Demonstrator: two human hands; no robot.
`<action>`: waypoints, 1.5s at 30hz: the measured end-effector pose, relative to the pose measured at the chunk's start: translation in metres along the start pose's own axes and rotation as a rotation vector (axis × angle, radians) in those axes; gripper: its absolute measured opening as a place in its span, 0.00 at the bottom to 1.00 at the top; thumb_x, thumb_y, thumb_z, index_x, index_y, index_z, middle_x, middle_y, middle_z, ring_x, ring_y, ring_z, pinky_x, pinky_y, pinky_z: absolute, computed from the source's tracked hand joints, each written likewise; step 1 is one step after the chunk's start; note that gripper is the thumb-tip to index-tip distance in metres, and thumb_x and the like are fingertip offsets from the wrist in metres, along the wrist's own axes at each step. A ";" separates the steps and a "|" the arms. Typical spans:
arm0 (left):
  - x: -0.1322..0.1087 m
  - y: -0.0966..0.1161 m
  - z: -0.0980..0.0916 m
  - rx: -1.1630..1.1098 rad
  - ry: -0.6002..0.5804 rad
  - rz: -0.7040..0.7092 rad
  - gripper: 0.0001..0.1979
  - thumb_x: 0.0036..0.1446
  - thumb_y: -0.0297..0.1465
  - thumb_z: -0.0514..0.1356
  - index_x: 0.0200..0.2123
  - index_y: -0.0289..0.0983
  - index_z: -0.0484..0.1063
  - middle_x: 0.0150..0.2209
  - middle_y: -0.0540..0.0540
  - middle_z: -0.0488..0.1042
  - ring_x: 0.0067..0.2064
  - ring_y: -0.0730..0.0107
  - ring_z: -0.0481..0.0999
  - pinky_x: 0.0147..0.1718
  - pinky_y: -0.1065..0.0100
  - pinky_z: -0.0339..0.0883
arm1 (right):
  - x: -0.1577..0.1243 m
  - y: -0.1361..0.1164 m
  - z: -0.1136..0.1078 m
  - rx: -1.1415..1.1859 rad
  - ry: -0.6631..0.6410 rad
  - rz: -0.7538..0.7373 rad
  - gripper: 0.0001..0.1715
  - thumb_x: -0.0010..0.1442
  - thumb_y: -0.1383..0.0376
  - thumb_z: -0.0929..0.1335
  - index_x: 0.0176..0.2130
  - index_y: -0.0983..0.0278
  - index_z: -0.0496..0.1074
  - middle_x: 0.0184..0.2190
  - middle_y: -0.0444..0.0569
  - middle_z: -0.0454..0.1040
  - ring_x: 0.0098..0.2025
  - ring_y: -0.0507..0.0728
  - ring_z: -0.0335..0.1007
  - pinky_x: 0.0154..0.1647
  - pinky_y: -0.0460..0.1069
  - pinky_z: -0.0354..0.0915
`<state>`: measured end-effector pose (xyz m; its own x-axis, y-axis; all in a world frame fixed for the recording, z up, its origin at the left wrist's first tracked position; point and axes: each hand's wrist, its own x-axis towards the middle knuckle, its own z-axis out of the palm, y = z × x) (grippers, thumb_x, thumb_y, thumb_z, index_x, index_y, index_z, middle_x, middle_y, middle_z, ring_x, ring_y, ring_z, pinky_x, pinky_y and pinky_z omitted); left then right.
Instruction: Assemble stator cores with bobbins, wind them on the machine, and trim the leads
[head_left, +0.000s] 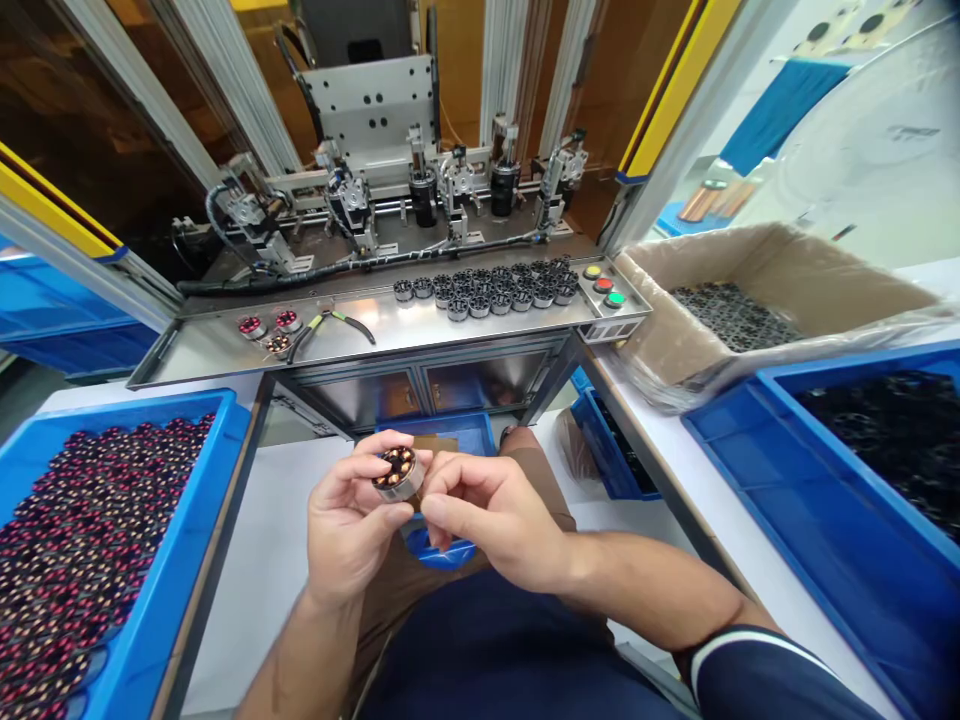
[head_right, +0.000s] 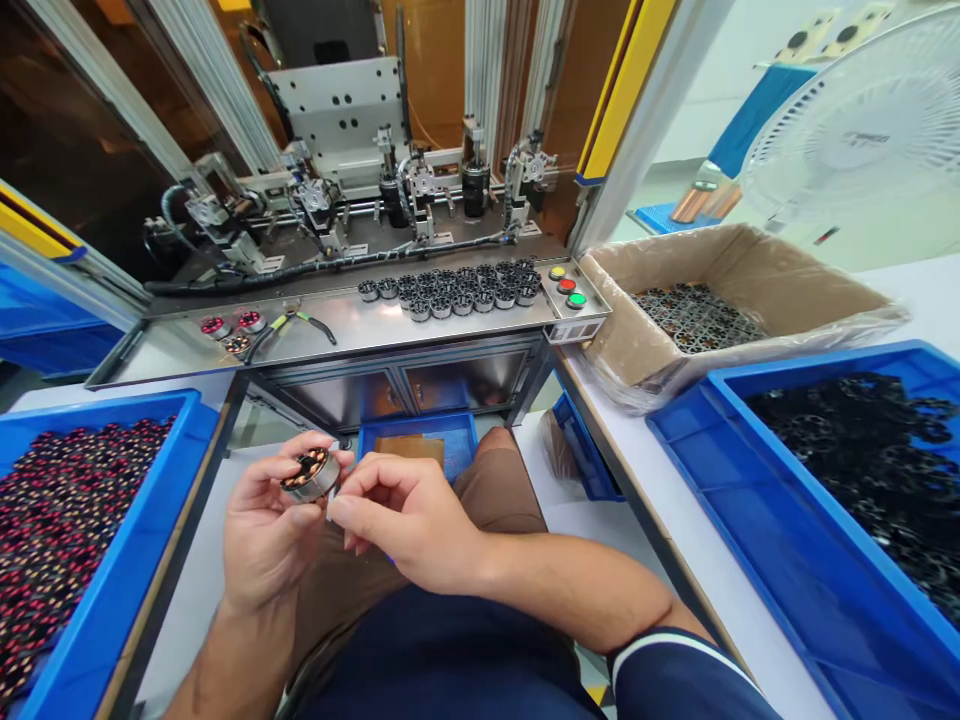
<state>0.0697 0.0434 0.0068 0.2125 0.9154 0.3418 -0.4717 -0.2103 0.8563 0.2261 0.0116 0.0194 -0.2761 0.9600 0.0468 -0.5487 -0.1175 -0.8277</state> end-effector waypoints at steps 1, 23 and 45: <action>0.000 -0.001 -0.002 0.009 -0.007 0.012 0.15 0.49 0.26 0.72 0.40 0.45 0.79 0.48 0.48 0.79 0.47 0.61 0.83 0.45 0.63 0.78 | 0.001 0.001 -0.002 0.055 -0.018 0.028 0.18 0.53 0.57 0.77 0.29 0.68 0.73 0.23 0.43 0.71 0.24 0.48 0.68 0.26 0.43 0.68; -0.013 0.011 0.004 0.664 -0.009 -0.004 0.24 0.48 0.27 0.72 0.50 0.44 0.78 0.46 0.45 0.80 0.47 0.57 0.78 0.48 0.61 0.73 | 0.008 -0.008 -0.034 -0.909 -0.044 -0.809 0.27 0.56 0.70 0.69 0.56 0.64 0.68 0.45 0.57 0.75 0.46 0.61 0.73 0.46 0.58 0.72; -0.015 0.023 0.002 1.204 -0.104 0.479 0.35 0.50 0.18 0.68 0.61 0.39 0.68 0.46 0.44 0.79 0.41 0.64 0.76 0.40 0.65 0.71 | 0.008 -0.039 -0.007 -1.246 -0.190 -0.675 0.05 0.61 0.68 0.69 0.33 0.67 0.70 0.46 0.61 0.72 0.46 0.60 0.70 0.48 0.57 0.70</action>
<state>0.0571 0.0240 0.0215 0.3282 0.6448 0.6904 0.5296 -0.7307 0.4307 0.2513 0.0254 0.0481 -0.4002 0.6813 0.6129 0.3961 0.7317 -0.5548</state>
